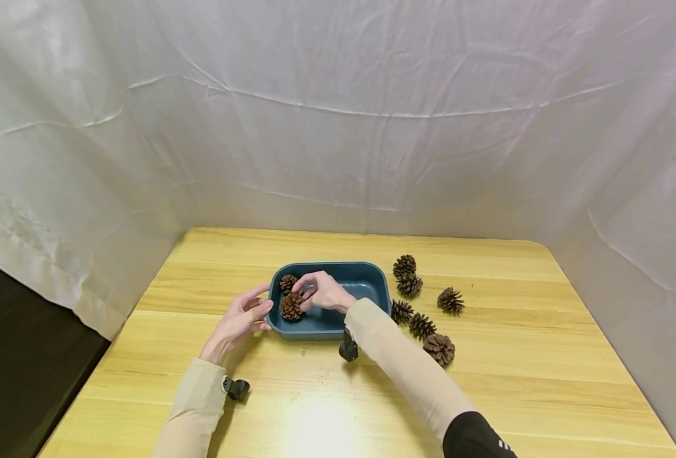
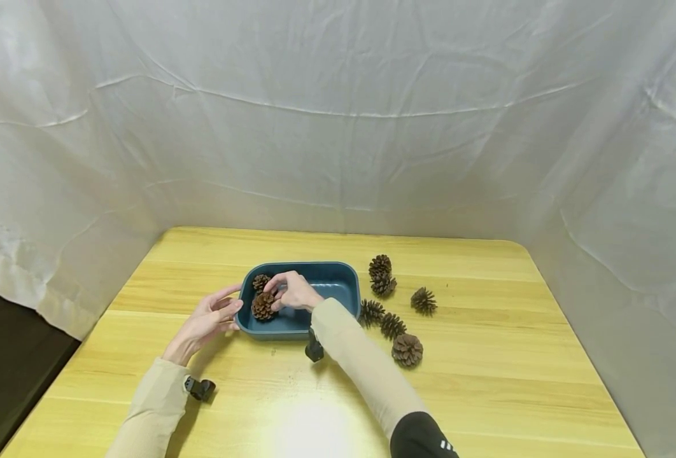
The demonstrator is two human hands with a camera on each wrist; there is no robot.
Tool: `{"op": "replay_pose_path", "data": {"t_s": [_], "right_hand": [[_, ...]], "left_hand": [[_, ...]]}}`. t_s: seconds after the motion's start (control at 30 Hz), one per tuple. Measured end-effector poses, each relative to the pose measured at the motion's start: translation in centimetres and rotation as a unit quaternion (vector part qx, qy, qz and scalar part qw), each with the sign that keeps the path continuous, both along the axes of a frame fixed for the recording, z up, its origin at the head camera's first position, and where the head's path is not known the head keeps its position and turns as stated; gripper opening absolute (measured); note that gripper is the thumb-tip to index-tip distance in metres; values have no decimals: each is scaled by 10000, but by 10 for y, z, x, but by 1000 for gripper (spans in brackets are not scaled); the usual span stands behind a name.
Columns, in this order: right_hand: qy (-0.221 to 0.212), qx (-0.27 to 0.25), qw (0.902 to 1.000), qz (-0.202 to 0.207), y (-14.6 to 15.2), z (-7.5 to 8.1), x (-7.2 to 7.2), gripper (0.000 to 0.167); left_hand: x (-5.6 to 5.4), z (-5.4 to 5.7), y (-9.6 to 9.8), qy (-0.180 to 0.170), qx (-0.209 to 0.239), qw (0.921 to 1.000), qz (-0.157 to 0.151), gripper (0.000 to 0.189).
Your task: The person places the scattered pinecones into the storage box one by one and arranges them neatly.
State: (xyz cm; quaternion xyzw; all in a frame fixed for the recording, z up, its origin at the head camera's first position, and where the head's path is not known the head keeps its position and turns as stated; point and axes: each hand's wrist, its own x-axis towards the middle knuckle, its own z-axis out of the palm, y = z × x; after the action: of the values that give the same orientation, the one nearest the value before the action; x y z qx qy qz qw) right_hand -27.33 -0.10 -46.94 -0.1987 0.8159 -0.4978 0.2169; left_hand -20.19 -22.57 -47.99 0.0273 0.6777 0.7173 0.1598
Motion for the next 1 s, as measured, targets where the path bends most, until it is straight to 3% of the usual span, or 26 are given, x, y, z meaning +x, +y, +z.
{"op": "replay_pose_path", "data": {"t_s": [0.6,1.0], "right_hand": [[156,-219,9992,283,10,2,-5,43],[-24,-449,9989,88,26,10,-5,40]], "left_hand": [[0,-1,-1,-15,-1,10000,26,60],[0,-1,-1,-16,-38,10000,61,61]]}}
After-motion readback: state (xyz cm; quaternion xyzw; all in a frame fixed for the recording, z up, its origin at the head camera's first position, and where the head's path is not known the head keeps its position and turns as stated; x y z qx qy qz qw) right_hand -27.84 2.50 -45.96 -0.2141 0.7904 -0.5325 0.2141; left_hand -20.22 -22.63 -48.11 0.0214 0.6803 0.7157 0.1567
